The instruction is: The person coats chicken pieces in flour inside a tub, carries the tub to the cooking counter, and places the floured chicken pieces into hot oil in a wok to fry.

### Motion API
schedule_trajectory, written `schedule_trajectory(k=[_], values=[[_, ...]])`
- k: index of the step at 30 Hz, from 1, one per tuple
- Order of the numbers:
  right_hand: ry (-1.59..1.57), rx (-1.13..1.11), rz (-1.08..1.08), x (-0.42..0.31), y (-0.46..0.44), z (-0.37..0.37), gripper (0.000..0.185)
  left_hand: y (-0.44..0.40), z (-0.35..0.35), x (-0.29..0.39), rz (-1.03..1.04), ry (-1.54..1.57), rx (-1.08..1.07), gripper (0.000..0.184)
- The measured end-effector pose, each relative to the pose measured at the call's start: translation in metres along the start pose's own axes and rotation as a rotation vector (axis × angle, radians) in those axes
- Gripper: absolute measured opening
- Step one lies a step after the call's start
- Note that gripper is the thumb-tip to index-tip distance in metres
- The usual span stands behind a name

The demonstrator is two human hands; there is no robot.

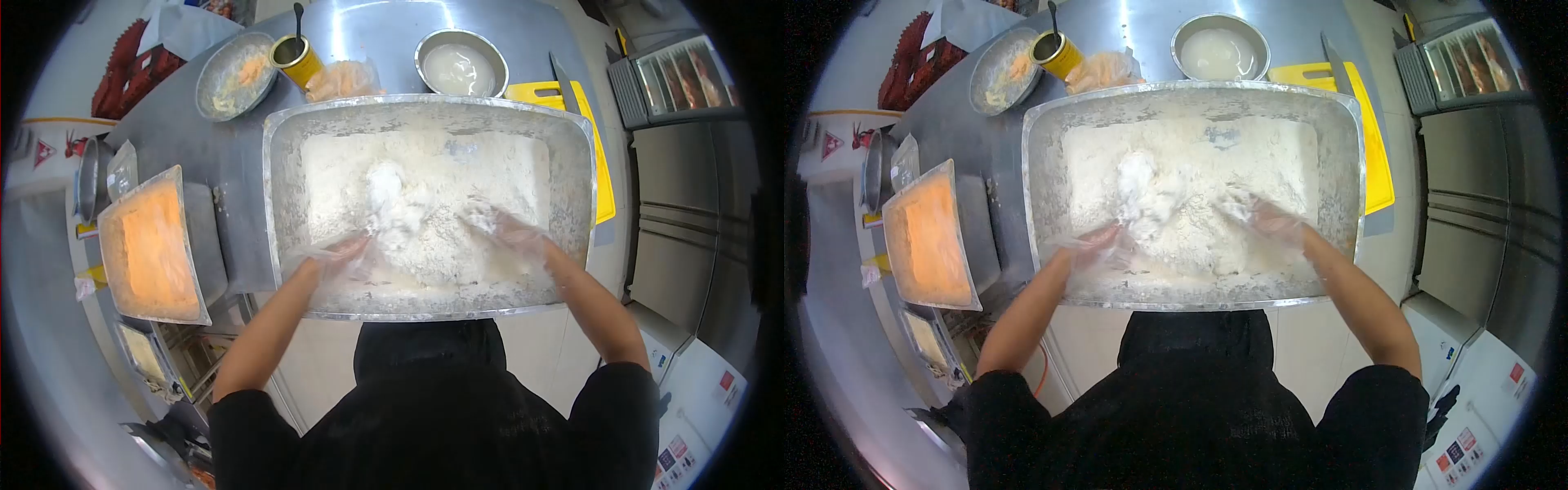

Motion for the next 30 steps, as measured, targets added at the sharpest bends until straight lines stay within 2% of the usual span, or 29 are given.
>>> schedule_trajectory(k=[1, 3, 5, 7, 9, 10, 11, 13, 14, 16, 19, 20, 22, 23, 25, 28, 29, 30], values=[[-0.112, -0.014, 0.024, 0.004, 0.001, 0.0, 0.048, -0.002, 0.035, -0.023, 0.049, -0.486, 0.035, 0.063], [0.095, 0.131, 0.093, -0.001, -0.011, 0.011, 0.053, -0.02, 0.065, -0.038, 0.112, -0.911, 0.134, 0.063], [0.189, 0.204, 0.1, -0.004, -0.018, 0.009, 0.065, -0.034, 0.076, -0.037, 0.136, -0.788, 0.259, 0.058], [0.172, 0.199, 0.047, -0.002, -0.033, -0.007, 0.083, -0.038, 0.086, -0.037, 0.244, -0.602, 0.142, 0.059], [0.255, 0.068, -0.062, -0.049, -0.036, 0.043, 0.079, -0.031, 0.095, -0.036, 0.332, -0.677, 0.056, 0.062], [0.29, 0.008, -0.112, -0.071, -0.033, 0.068, 0.077, -0.017, 0.11, -0.037, 0.365, -0.847, 0.027, 0.064], [0.679, 0.1, -0.069, -0.086, -0.033, 0.071, 0.074, -0.003, 0.128, -0.037, 0.402, -1.022, -0.007, 0.065], [1.463, 0.283, 0.023, -0.116, -0.032, 0.082, 0.068, 0.032, 0.167, -0.04, 0.484, -1.317, 0.134, 0.066], [1.491, 0.323, 0.043, -0.128, -0.024, 0.107, 0.065, 0.045, 0.174, -0.04, 0.52, -1.463, 0.21, 0.066], [1.55, 0.406, 0.083, -0.149, -0.008, 0.16, 0.059, 0.062, 0.158, -0.027, 0.659, -1.574, 0.134, 0.061], [1.799, 0.504, 0.036, -0.15, 0.008, 0.175, 0.037, 0.091, 0.173, -0.032, 0.826, -1.725, 0.063, 0.05], [1.808, 0.54, 0.008, -0.153, 0.019, 0.194, 0.036, 0.105, 0.183, -0.04, 0.864, -1.773, 0.048, 0.047], [1.826, 0.624, -0.05, -0.167, 0.045, 0.244, 0.034, 0.134, 0.198, -0.051, 0.969, -1.785, 0.162, 0.039], [1.884, 0.663, -0.176, -0.167, 0.053, 0.254, 0.033, 0.142, 0.199, -0.054, 1.023, -1.789, 0.217, 0.036], [1.988, 0.732, -0.438, -0.168, 0.073, 0.266, 0.031, 0.145, 0.188, -0.045, 1.114, -1.693, 0.195, 0.035], [1.756, 0.739, -0.792, -0.154, 0.091, 0.237, 0.034, 0.145, 0.179, -0.05, 1.176, -1.657, 0.258, 0.034], [1.388, 0.737, -0.651, -0.145, 0.084, 0.213, 0.037, 0.143, 0.177, -0.056, 1.184, -1.663, 0.296, 0.033], [1.369, 0.732, -0.546, -0.132, 0.07, 0.193, 0.041, 0.135, 0.175, -0.057, 1.276, -1.882, 0.369, 0.033]])
Point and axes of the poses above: each hand's wrist, its own y-axis away from the middle knuckle, its own z-axis out of the palm, x = y × z, the point moved 5 cm from there along -y, towards the middle knuckle, and after that the axes turned 5 degrees about -x, right-handed, at the moved point
